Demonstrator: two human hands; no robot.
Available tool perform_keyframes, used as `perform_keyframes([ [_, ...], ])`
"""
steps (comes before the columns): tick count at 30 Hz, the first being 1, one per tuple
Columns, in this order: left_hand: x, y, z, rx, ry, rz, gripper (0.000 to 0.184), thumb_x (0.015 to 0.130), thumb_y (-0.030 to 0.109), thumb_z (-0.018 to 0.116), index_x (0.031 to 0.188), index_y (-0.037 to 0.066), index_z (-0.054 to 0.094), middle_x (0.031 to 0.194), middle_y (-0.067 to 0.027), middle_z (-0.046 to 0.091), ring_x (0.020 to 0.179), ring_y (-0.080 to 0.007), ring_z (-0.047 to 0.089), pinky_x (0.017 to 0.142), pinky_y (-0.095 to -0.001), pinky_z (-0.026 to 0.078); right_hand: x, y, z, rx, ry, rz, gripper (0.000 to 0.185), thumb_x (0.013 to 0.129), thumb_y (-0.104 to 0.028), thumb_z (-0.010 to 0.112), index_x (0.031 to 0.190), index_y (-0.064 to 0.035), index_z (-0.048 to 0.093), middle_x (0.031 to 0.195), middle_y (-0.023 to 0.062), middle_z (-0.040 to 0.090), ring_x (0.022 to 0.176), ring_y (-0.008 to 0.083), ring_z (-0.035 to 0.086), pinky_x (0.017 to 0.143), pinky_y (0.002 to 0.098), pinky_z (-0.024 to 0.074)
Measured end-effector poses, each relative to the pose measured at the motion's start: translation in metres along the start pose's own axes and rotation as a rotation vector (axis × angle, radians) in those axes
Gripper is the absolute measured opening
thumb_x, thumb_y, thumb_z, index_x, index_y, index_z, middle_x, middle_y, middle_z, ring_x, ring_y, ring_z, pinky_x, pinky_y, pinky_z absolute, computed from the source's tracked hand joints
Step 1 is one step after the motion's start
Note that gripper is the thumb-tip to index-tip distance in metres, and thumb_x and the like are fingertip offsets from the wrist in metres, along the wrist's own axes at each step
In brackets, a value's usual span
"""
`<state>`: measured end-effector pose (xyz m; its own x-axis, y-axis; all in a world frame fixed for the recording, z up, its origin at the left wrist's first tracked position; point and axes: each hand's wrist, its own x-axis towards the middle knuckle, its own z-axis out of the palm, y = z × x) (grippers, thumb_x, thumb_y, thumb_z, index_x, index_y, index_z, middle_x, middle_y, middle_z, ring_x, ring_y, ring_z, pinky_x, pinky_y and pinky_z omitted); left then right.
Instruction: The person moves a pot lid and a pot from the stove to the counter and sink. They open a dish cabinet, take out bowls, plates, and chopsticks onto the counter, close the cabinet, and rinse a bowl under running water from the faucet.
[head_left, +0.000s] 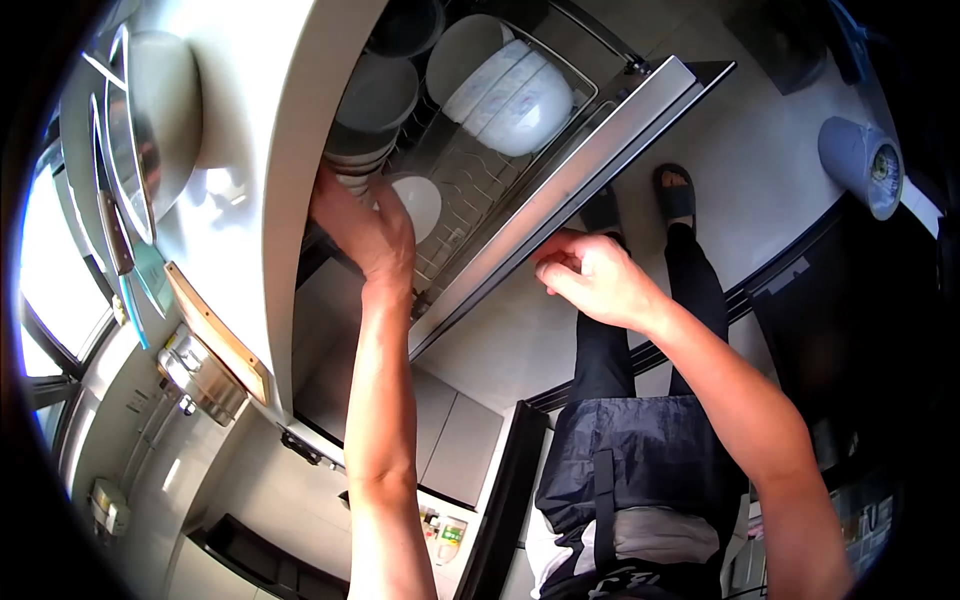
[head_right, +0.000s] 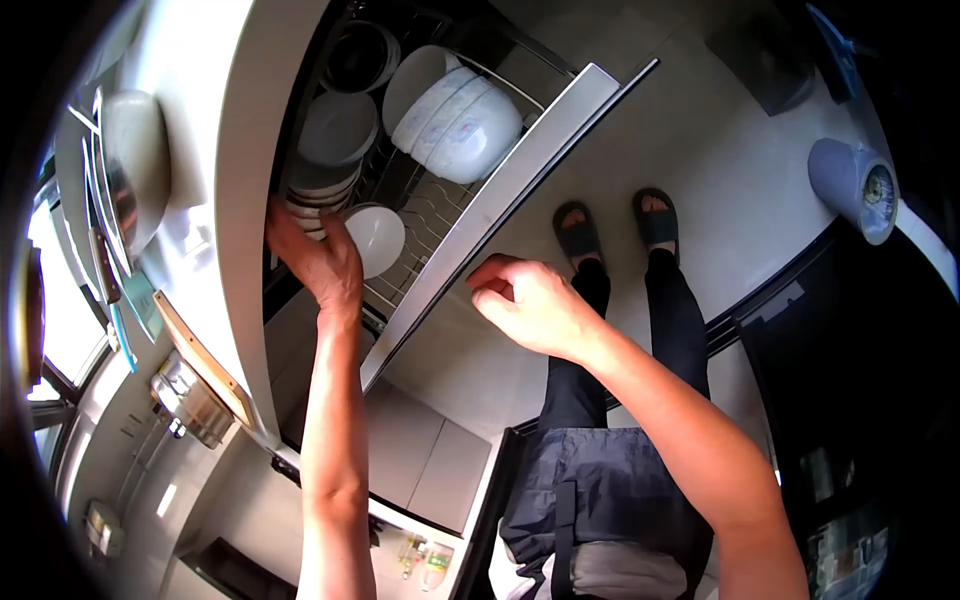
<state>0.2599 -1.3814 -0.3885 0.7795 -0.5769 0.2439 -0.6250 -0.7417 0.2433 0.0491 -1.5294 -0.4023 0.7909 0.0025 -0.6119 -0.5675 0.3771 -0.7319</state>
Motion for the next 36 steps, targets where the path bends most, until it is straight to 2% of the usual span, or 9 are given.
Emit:
perform_keyframes([
  [8,-0.007,-0.011,0.017,0.096,0.009,0.053,0.066,0.078,0.006,0.054,0.139,-0.008,0.033,0.136,-0.029,0.04,0.128,-0.0425,0.035,0.11,-0.0472,0.024,-0.005,0.005,0.002,0.007,-0.015,-0.02,0.026,0.087,-0.018,0.057,0.1,0.002,0.066,0.089,0.0136,0.071,0.084,0.0219,0.068,0.079,0.0326,0.0524],
  [10,-0.007,-0.019,0.029,-0.229,-0.01,-0.154,0.064,0.078,0.009,0.056,0.137,-0.008,0.036,0.138,-0.0292,0.04,0.128,-0.042,0.038,0.109,-0.045,0.029,-0.009,0.001,0.001,0.001,-0.017,-0.004,0.026,0.088,-0.019,0.057,0.101,0.0021,0.066,0.09,0.0137,0.071,0.085,0.0221,0.068,0.08,0.033,0.0528],
  [12,0.004,-0.037,0.04,-0.058,0.017,-0.083,0.063,0.078,0.01,0.057,0.136,-0.008,0.038,0.137,-0.0291,0.042,0.127,-0.042,0.04,0.108,-0.0445,0.031,-0.014,0.004,0.001,0.005,-0.03,0.039,0.027,0.088,-0.02,0.057,0.102,0.0024,0.066,0.092,0.0144,0.071,0.086,0.0224,0.068,0.081,0.0334,0.0528],
  [15,0.017,-0.058,0.049,0.108,0.043,0.023,0.062,0.078,0.012,0.059,0.134,-0.008,0.042,0.136,-0.029,0.045,0.126,-0.0424,0.043,0.107,-0.0447,0.034,-0.011,0.018,0.0,-0.018,-0.021,-0.011,0.024,0.089,-0.014,0.058,0.104,0.0037,0.065,0.083,0.006,0.067,0.074,0.0112,0.062,0.07,0.0266,0.0508],
  [18,0.017,-0.057,0.045,0.143,0.0,0.023,0.061,0.077,0.012,0.06,0.133,-0.008,0.044,0.133,-0.0289,0.048,0.124,-0.0429,0.045,0.106,-0.0453,0.035,-0.014,0.027,0.0,-0.027,-0.009,0.02,0.025,0.089,-0.014,0.057,0.104,0.0042,0.064,0.084,0.0068,0.067,0.073,0.0118,0.063,0.07,0.027,0.0509],
  [20,0.017,-0.049,0.039,0.194,-0.021,0.003,0.06,0.077,0.012,0.06,0.132,-0.008,0.045,0.131,-0.0288,0.05,0.123,-0.0432,0.046,0.105,-0.0451,0.036,-0.016,0.031,0.0,-0.016,-0.006,0.083,0.029,0.088,-0.022,0.058,0.103,0.0016,0.066,0.092,0.0147,0.071,0.087,0.0228,0.068,0.08,0.0332,0.0525],
  [23,-0.005,-0.022,0.027,0.028,-0.122,-0.205,0.058,0.08,0.011,0.058,0.135,-0.005,0.045,0.134,-0.0281,0.048,0.128,-0.0387,0.044,0.107,-0.0414,0.034,-0.021,0.029,-0.003,-0.034,-0.013,0.083,0.03,0.088,-0.022,0.058,0.103,0.0014,0.067,0.091,0.0146,0.071,0.085,0.0222,0.068,0.078,0.0329,0.0527],
  [30,-0.02,-0.007,0.001,-0.087,-0.243,-0.26,0.053,0.086,0.014,0.054,0.134,-0.004,0.046,0.131,-0.024,0.053,0.126,-0.0345,0.048,0.108,-0.0387,0.033,-0.025,0.023,-0.009,-0.061,0.031,0.123,0.028,0.088,-0.02,0.058,0.102,0.002,0.066,0.086,0.014,0.07,0.079,0.0208,0.068,0.075,0.0325,0.0529],
  [36,-0.005,-0.017,-0.004,-0.33,-0.09,-0.465,0.042,0.089,0.01,0.052,0.129,-0.003,0.053,0.102,-0.0133,0.064,0.084,-0.018,0.062,0.077,-0.0305,0.048,-0.027,0.004,-0.007,-0.172,0.041,0.057,0.024,0.087,-0.02,0.058,0.096,0.0006,0.067,0.079,0.0122,0.069,0.07,0.0191,0.066,0.069,0.032,0.0521],
])
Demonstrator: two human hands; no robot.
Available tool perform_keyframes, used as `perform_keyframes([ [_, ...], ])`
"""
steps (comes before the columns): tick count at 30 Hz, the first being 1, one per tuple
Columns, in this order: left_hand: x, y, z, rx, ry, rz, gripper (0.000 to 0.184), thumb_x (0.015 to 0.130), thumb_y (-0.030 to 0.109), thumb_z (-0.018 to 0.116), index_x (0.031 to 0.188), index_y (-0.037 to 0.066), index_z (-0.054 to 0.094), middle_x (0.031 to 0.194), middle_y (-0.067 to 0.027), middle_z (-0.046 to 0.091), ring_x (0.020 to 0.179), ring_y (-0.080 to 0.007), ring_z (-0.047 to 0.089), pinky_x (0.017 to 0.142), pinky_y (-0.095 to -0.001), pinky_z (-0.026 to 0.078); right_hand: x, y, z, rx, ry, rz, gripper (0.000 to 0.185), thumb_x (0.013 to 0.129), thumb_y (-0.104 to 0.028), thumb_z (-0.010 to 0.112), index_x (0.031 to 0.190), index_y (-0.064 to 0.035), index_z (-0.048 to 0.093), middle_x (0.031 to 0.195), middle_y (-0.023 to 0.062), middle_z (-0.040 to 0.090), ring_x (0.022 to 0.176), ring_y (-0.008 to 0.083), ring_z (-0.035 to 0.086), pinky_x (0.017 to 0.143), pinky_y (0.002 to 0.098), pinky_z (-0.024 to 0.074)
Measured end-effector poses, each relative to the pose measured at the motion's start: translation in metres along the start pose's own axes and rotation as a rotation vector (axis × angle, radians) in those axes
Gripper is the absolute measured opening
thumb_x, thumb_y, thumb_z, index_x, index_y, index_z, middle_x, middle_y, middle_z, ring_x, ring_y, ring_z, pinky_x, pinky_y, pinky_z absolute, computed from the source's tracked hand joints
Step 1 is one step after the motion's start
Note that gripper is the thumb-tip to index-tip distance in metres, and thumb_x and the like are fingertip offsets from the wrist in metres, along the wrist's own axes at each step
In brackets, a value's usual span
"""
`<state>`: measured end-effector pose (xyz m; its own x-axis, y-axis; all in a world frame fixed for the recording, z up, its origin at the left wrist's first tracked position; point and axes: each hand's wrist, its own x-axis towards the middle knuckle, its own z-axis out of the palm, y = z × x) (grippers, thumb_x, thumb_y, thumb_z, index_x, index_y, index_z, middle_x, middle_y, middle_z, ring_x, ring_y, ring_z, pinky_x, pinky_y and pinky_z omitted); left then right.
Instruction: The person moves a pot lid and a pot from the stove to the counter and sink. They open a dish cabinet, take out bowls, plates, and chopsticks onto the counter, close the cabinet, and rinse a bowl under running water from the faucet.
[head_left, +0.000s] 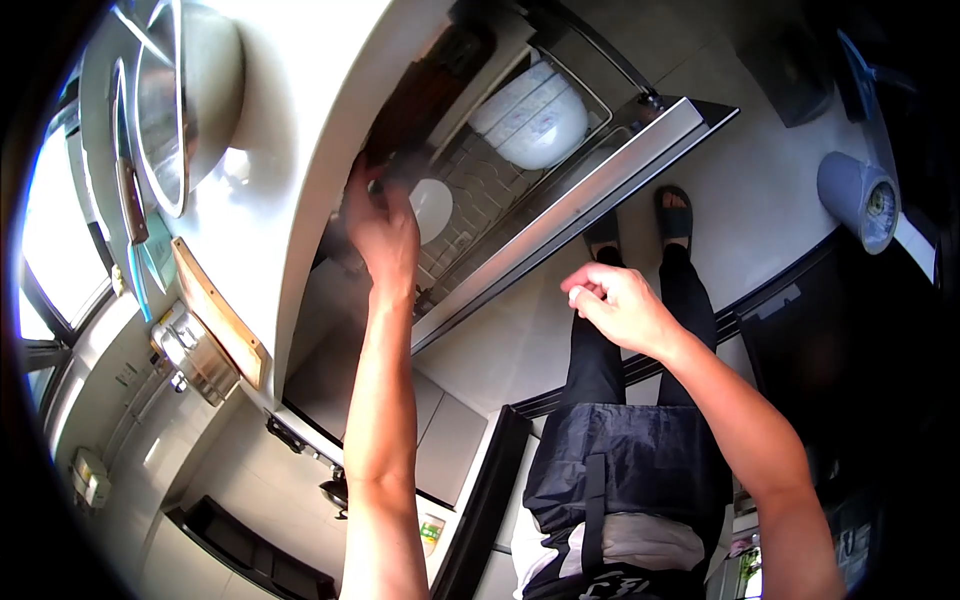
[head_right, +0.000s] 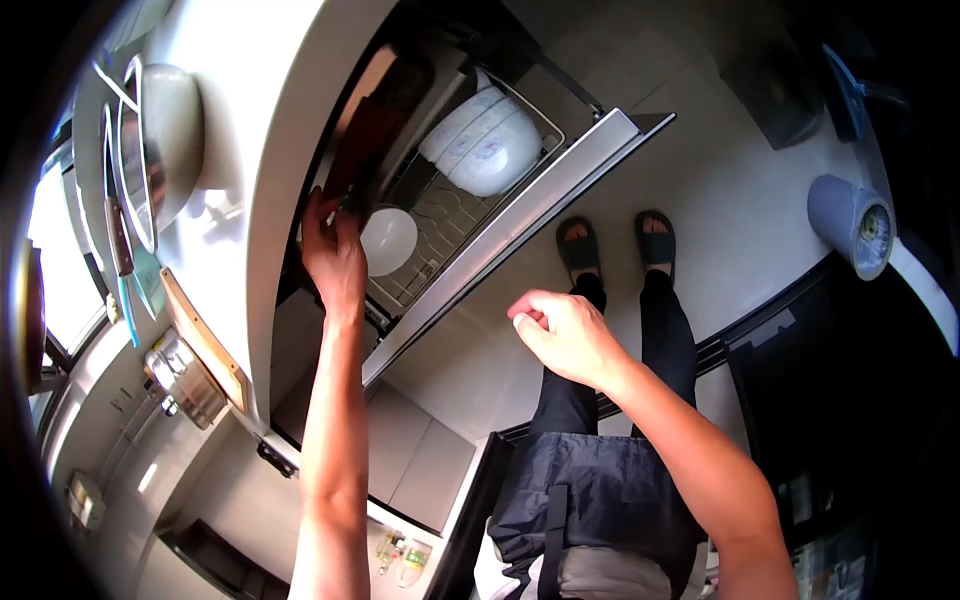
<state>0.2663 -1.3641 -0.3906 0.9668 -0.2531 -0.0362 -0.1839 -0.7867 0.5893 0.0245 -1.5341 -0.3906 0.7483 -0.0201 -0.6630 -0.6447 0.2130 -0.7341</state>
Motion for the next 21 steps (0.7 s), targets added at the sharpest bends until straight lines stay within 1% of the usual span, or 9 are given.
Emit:
perform_keyframes([
  [2,0.006,-0.019,-0.001,0.185,-0.011,0.08,0.041,0.088,0.009,0.053,0.127,-0.002,0.054,0.093,-0.012,0.066,0.081,-0.0192,0.062,0.075,-0.0315,0.049,-0.004,-0.011,-0.004,-0.045,-0.063,-0.015,0.022,0.087,-0.02,0.058,0.094,-0.0002,0.067,0.078,0.0119,0.068,0.069,0.0195,0.066,0.068,0.0322,0.0517],
  [3,0.01,-0.018,-0.001,0.295,0.027,0.146,0.04,0.087,0.013,0.055,0.126,0.002,0.056,0.09,-0.0129,0.066,0.08,-0.0244,0.065,0.074,-0.0353,0.05,-0.007,-0.018,-0.004,-0.08,-0.117,-0.027,0.021,0.086,-0.02,0.059,0.092,-0.0009,0.067,0.077,0.0116,0.068,0.068,0.0198,0.066,0.067,0.0324,0.0513],
  [4,0.014,-0.02,-0.002,0.292,0.035,0.142,0.04,0.087,0.013,0.055,0.126,0.002,0.056,0.09,-0.0129,0.066,0.08,-0.0244,0.065,0.074,-0.0353,0.05,-0.009,-0.022,-0.002,-0.068,-0.131,-0.047,0.02,0.086,-0.021,0.06,0.089,-0.0016,0.066,0.076,0.0118,0.067,0.068,0.0214,0.065,0.066,0.0328,0.0507],
  [6,0.019,-0.029,-0.005,0.494,-0.079,0.071,0.042,0.086,0.018,0.058,0.127,0.007,0.056,0.094,-0.0148,0.067,0.086,-0.0313,0.066,0.077,-0.04,0.051,-0.011,-0.035,0.0,-0.108,-0.154,-0.086,0.02,0.086,-0.021,0.059,0.09,-0.0017,0.066,0.077,0.012,0.067,0.07,0.023,0.065,0.068,0.0331,0.0512],
  [9,0.023,-0.041,-0.007,0.629,-0.149,0.025,0.045,0.085,0.022,0.061,0.129,0.011,0.056,0.105,-0.0166,0.066,0.096,-0.035,0.064,0.083,-0.0436,0.051,-0.012,-0.049,0.006,-0.089,-0.157,-0.136,0.019,0.086,-0.019,0.059,0.091,-0.0019,0.065,0.077,0.0121,0.067,0.07,0.0237,0.065,0.069,0.0338,0.0514],
  [16,0.016,-0.055,-0.004,0.666,-0.051,0.118,0.047,0.086,0.023,0.06,0.131,0.014,0.054,0.121,-0.0178,0.06,0.109,-0.038,0.058,0.092,-0.0471,0.047,-0.002,-0.112,0.006,-0.189,-0.241,-0.333,0.012,0.086,-0.013,0.059,0.088,-0.0013,0.062,0.074,0.0127,0.063,0.066,0.0255,0.063,0.062,0.0346,0.0498],
  [18,0.016,-0.055,-0.001,0.607,0.014,0.17,0.045,0.087,0.025,0.058,0.13,0.014,0.054,0.119,-0.0186,0.061,0.111,-0.0387,0.057,0.094,-0.049,0.045,0.02,-0.123,0.01,-0.25,-0.074,-0.561,0.005,0.083,-0.007,0.058,0.083,-0.0022,0.06,0.072,0.0128,0.06,0.066,0.0293,0.061,0.06,0.0389,0.049],
  [19,0.016,-0.049,-0.002,0.608,0.022,0.166,0.045,0.087,0.025,0.058,0.13,0.014,0.054,0.119,-0.0186,0.061,0.111,-0.0387,0.057,0.094,-0.049,0.045,0.034,-0.13,0.009,-0.424,0.015,-0.706,0.006,0.081,-0.005,0.061,0.085,-0.0012,0.061,0.075,0.0124,0.061,0.068,0.0282,0.062,0.061,0.0373,0.0497],
  [21,0.019,-0.035,-0.007,0.567,-0.126,0.017,0.043,0.088,0.028,0.056,0.129,0.014,0.054,0.121,-0.0179,0.06,0.112,-0.038,0.056,0.094,-0.0503,0.044,0.068,-0.146,0.01,-0.684,0.133,-0.918,0.01,0.077,-0.002,0.063,0.087,-0.0007,0.062,0.078,0.0125,0.062,0.073,0.0298,0.061,0.062,0.0382,0.0504],
])
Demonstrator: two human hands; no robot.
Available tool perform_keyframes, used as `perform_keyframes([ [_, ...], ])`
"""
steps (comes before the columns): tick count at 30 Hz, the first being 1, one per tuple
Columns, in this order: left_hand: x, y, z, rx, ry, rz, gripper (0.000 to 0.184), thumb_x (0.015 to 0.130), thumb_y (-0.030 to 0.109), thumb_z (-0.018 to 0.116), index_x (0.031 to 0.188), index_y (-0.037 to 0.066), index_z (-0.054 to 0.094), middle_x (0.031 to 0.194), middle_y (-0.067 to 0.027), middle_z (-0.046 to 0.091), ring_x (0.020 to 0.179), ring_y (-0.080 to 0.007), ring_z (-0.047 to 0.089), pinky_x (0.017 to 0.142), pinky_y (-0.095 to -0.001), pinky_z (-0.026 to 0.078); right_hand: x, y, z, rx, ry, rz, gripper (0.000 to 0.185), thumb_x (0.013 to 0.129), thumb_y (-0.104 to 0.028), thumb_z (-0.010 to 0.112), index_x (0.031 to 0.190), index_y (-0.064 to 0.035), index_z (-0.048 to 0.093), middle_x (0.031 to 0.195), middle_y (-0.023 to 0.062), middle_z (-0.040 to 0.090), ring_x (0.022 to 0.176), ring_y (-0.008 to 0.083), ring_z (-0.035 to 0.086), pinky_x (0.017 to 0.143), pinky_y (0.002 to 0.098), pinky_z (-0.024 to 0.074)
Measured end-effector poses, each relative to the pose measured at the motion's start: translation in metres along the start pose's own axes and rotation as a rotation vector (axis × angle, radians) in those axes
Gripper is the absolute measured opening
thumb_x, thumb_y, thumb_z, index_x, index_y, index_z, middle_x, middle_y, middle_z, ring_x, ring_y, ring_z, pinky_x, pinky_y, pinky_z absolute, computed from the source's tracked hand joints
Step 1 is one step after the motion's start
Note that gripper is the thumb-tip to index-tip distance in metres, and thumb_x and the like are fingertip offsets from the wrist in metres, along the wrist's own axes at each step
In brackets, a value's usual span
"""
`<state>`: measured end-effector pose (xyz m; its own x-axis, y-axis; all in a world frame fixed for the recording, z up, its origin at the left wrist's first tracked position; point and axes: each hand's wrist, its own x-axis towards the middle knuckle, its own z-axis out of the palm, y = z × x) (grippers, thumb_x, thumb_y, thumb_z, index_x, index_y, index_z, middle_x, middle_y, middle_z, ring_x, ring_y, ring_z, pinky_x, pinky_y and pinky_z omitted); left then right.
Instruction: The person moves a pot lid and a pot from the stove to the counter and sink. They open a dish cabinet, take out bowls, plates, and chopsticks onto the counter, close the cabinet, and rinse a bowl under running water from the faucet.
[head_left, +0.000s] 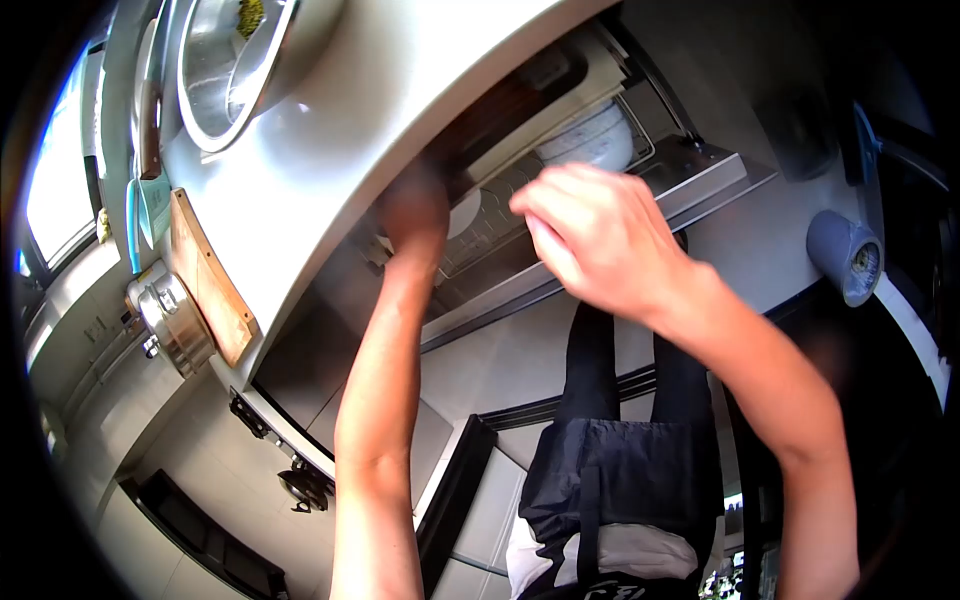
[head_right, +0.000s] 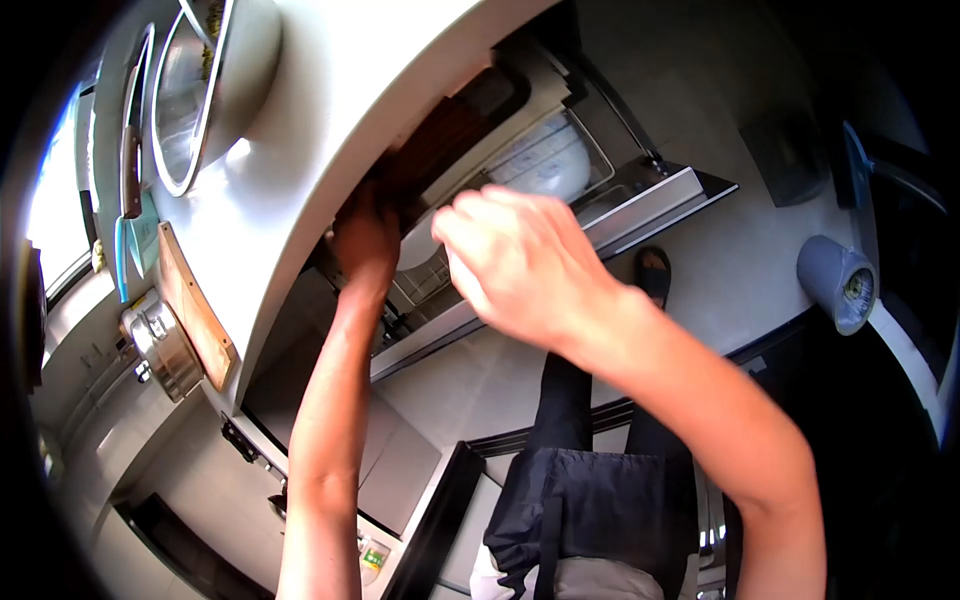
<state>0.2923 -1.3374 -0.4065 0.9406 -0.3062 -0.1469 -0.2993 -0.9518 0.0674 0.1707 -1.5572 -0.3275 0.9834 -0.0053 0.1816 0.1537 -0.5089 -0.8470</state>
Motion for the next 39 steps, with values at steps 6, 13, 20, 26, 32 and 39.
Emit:
perform_keyframes([
  [6,-0.005,-0.005,-0.002,-0.016,0.003,0.057,0.04,0.088,0.03,0.054,0.126,0.017,0.055,0.123,-0.0155,0.059,0.114,-0.0359,0.055,0.091,-0.0597,0.042,0.067,0.066,0.047,-0.501,-0.186,-0.224,0.038,0.071,0.001,0.061,0.109,-0.0061,0.063,0.109,0.014,0.062,0.107,0.0321,0.057,0.09,0.0398,0.05],
  [13,-0.016,-0.016,0.002,-0.063,-0.021,0.026,0.044,0.083,0.036,0.057,0.121,0.015,0.06,0.12,-0.0188,0.059,0.113,-0.0387,0.053,0.091,-0.0569,0.042,0.103,0.073,0.072,-0.56,-0.367,-0.063,0.035,0.096,-0.024,0.046,0.124,-0.0059,0.056,0.122,0.0189,0.058,0.112,0.0362,0.056,0.099,0.0407,0.044],
  [20,-0.04,-0.025,-0.015,-0.29,0.154,0.137,0.04,0.081,0.02,0.063,0.117,0.004,0.06,0.12,-0.0202,0.058,0.113,-0.0399,0.051,0.098,-0.0489,0.041,0.111,0.071,0.082,-0.429,-0.362,-0.051,0.03,0.092,-0.016,0.05,0.117,-0.0039,0.06,0.118,0.0202,0.06,0.113,0.0357,0.055,0.098,0.0411,0.0435],
  [26,-0.108,-0.032,-0.034,-0.481,0.258,-0.013,0.033,0.081,0.007,0.061,0.114,-0.001,0.059,0.121,-0.0207,0.057,0.115,-0.0377,0.052,0.098,-0.0429,0.042,0.114,0.064,0.069,-0.484,-0.496,-0.05,0.036,0.089,-0.011,0.053,0.124,-0.008,0.057,0.12,0.0194,0.059,0.117,0.0348,0.054,0.103,0.0423,0.0416],
  [32,-0.155,-0.015,-0.044,-0.782,0.174,-0.211,0.027,0.086,0.001,0.058,0.113,-0.001,0.06,0.119,-0.0151,0.058,0.107,-0.0257,0.059,0.091,-0.0341,0.048,0.107,0.046,0.043,-0.677,-0.523,-0.331,0.037,0.097,-0.023,0.044,0.132,-0.0143,0.048,0.124,0.0204,0.057,0.114,0.0369,0.055,0.098,0.0444,0.0442],
  [39,-0.161,0.038,-0.052,-1.462,-0.009,-0.422,0.025,0.094,0.002,0.055,0.119,-0.002,0.057,0.117,-0.01,0.06,0.104,-0.0147,0.06,0.087,-0.0261,0.049,0.066,0.01,0.006,-0.195,-0.725,0.026,0.02,0.093,-0.018,0.055,0.103,-0.0008,0.051,0.09,0.0232,0.062,0.081,0.0417,0.061,0.067,0.0483,0.0473],
])
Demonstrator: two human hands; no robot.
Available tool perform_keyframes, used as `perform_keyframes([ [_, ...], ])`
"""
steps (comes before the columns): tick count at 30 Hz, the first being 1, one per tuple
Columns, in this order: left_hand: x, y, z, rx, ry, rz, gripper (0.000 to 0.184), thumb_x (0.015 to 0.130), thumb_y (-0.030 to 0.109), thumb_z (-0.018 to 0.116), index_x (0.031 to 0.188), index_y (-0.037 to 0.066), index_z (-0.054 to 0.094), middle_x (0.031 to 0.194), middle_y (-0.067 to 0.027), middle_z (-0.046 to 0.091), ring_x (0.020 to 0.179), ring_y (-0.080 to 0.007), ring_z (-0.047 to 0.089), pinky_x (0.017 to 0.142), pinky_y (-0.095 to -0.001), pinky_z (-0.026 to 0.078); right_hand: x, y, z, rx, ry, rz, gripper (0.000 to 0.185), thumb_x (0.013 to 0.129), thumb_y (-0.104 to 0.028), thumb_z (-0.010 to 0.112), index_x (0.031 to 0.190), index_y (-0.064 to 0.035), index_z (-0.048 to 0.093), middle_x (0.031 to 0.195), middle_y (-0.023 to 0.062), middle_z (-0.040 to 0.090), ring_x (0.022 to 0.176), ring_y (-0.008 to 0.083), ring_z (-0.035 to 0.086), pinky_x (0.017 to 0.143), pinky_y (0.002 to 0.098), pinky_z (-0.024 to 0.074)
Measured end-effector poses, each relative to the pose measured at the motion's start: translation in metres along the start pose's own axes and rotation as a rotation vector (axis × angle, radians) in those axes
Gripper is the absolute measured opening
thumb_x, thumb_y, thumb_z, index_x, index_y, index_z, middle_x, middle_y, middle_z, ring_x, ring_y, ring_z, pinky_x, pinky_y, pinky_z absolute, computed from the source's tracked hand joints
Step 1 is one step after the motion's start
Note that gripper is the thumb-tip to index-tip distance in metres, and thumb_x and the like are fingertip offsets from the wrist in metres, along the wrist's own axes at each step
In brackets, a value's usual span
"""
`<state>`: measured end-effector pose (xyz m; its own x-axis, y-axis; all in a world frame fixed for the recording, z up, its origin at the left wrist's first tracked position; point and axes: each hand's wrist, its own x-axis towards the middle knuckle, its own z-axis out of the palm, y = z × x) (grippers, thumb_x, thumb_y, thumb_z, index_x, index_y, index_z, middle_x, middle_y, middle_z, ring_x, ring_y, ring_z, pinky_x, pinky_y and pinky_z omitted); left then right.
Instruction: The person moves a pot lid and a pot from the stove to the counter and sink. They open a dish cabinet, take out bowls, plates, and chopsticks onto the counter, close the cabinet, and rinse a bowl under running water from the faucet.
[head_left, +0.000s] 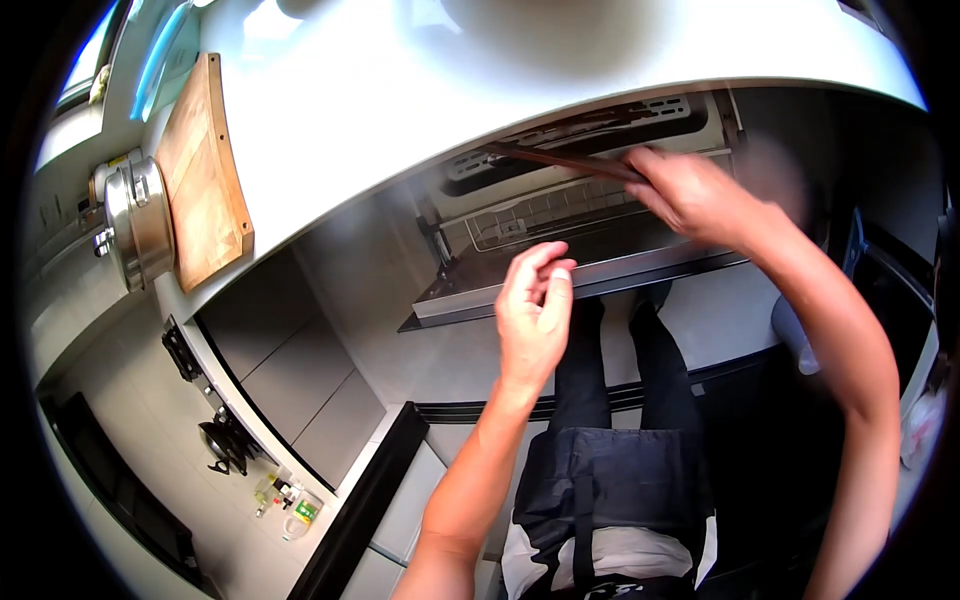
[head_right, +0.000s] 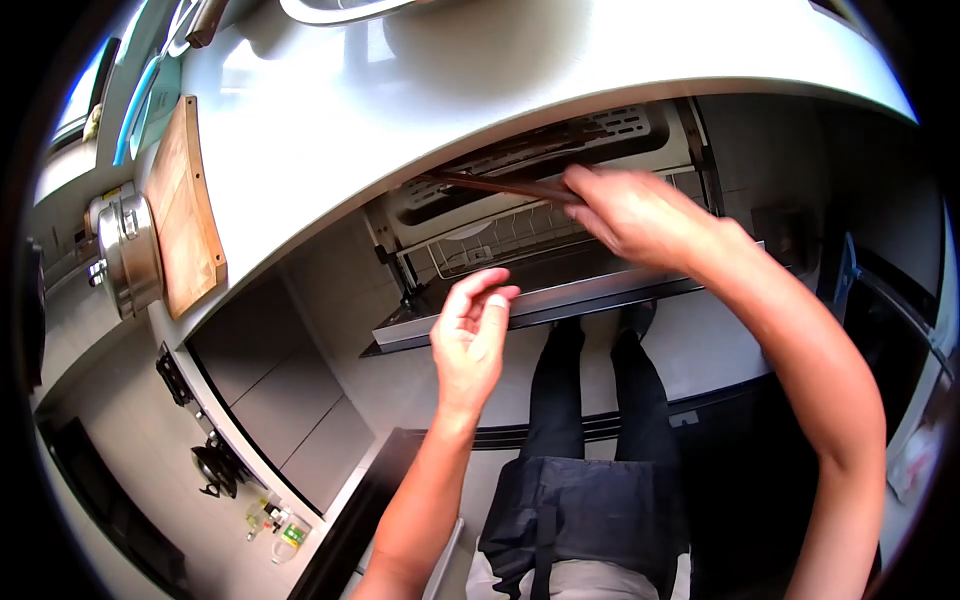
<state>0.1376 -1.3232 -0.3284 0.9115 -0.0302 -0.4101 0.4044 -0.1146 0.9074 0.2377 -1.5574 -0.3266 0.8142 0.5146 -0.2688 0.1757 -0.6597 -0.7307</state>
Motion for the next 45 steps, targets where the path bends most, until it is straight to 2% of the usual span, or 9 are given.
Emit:
perform_keyframes([
  [2,-0.004,0.013,0.015,-0.203,-0.027,-0.128,0.026,0.095,0.006,0.056,0.12,-0.002,0.055,0.117,-0.0101,0.061,0.104,-0.0153,0.061,0.089,-0.0269,0.049,-0.017,-0.008,0.003,0.265,-0.053,0.068,0.023,0.095,-0.02,0.056,0.101,0.0012,0.052,0.08,0.02,0.059,0.073,0.0374,0.061,0.065,0.044,0.0466],
  [4,-0.002,0.022,0.03,-0.264,-0.029,-0.127,0.031,0.097,0.012,0.055,0.125,-0.002,0.051,0.117,-0.01,0.06,0.107,-0.0165,0.06,0.093,-0.0298,0.047,-0.033,-0.011,0.009,0.48,-0.145,0.086,0.024,0.098,-0.025,0.053,0.101,-0.0009,0.052,0.075,0.0085,0.056,0.062,0.0205,0.056,0.057,0.0348,0.0457],
  [7,0.003,0.033,0.045,-0.722,-0.054,-0.322,0.033,0.101,0.022,0.05,0.128,0.004,0.047,0.116,-0.0081,0.06,0.11,-0.0172,0.057,0.097,-0.0339,0.045,-0.041,-0.027,-0.003,1.019,-0.442,0.413,0.023,0.101,-0.031,0.05,0.1,-0.0084,0.052,0.076,-0.0045,0.051,0.057,0.0013,0.042,0.05,0.0182,0.0376],
  [13,0.013,0.022,0.052,-0.876,-0.075,-0.342,0.022,0.099,0.022,0.053,0.113,0.005,0.057,0.107,-0.0064,0.064,0.098,-0.0143,0.06,0.09,-0.0328,0.049,-0.038,-0.021,-0.001,1.164,-0.486,0.488,0.023,0.101,-0.031,0.048,0.098,-0.0087,0.052,0.073,-0.0022,0.054,0.052,0.0024,0.044,0.044,0.0184,0.0359],
  [21,0.011,0.021,0.051,-0.88,-0.004,-0.381,0.025,0.097,0.02,0.057,0.114,0.002,0.06,0.106,-0.0082,0.065,0.097,-0.0162,0.062,0.09,-0.033,0.05,-0.036,-0.011,0.005,1.242,-0.552,0.494,0.027,0.101,-0.032,0.048,0.104,-0.0056,0.053,0.074,0.0004,0.058,0.051,0.0035,0.048,0.042,0.0181,0.0367],
  [27,0.003,0.025,0.048,-0.899,0.016,-0.392,0.026,0.097,0.017,0.058,0.116,0.0,0.06,0.107,-0.0109,0.065,0.098,-0.0185,0.063,0.09,-0.0343,0.05,-0.039,-0.013,0.009,1.221,-0.563,0.458,0.034,0.101,-0.034,0.047,0.116,-0.0041,0.054,0.088,0.0073,0.068,0.067,0.0092,0.064,0.053,0.0206,0.052],
  [34,-0.011,0.032,0.046,-0.901,0.094,-0.392,0.024,0.096,0.013,0.059,0.114,-0.001,0.06,0.106,-0.0111,0.065,0.094,-0.0188,0.064,0.083,-0.0325,0.054,-0.049,-0.029,0.019,1.27,-0.506,0.471,0.041,0.1,-0.035,0.05,0.125,-0.0029,0.052,0.094,0.0104,0.068,0.069,0.0111,0.065,0.056,0.0222,0.0528],
  [39,-0.023,0.033,0.045,-0.89,0.117,-0.395,0.022,0.095,0.014,0.059,0.112,-0.001,0.061,0.106,-0.0108,0.065,0.094,-0.0186,0.064,0.084,-0.0325,0.053,-0.059,-0.041,0.022,1.289,-0.488,0.482,0.051,0.1,-0.035,0.05,0.141,-0.0079,0.041,0.097,0.0117,0.067,0.069,0.0111,0.065,0.056,0.0222,0.0524],
  [45,-0.037,0.039,0.042,-0.891,0.108,-0.411,0.023,0.095,0.013,0.059,0.112,-0.002,0.061,0.106,-0.0104,0.065,0.095,-0.0176,0.063,0.085,-0.0323,0.052,-0.072,-0.051,0.025,1.311,-0.476,0.507,0.05,0.1,-0.035,0.049,0.141,-0.008,0.041,0.091,0.0095,0.067,0.062,0.0082,0.061,0.053,0.0199,0.0492],
])
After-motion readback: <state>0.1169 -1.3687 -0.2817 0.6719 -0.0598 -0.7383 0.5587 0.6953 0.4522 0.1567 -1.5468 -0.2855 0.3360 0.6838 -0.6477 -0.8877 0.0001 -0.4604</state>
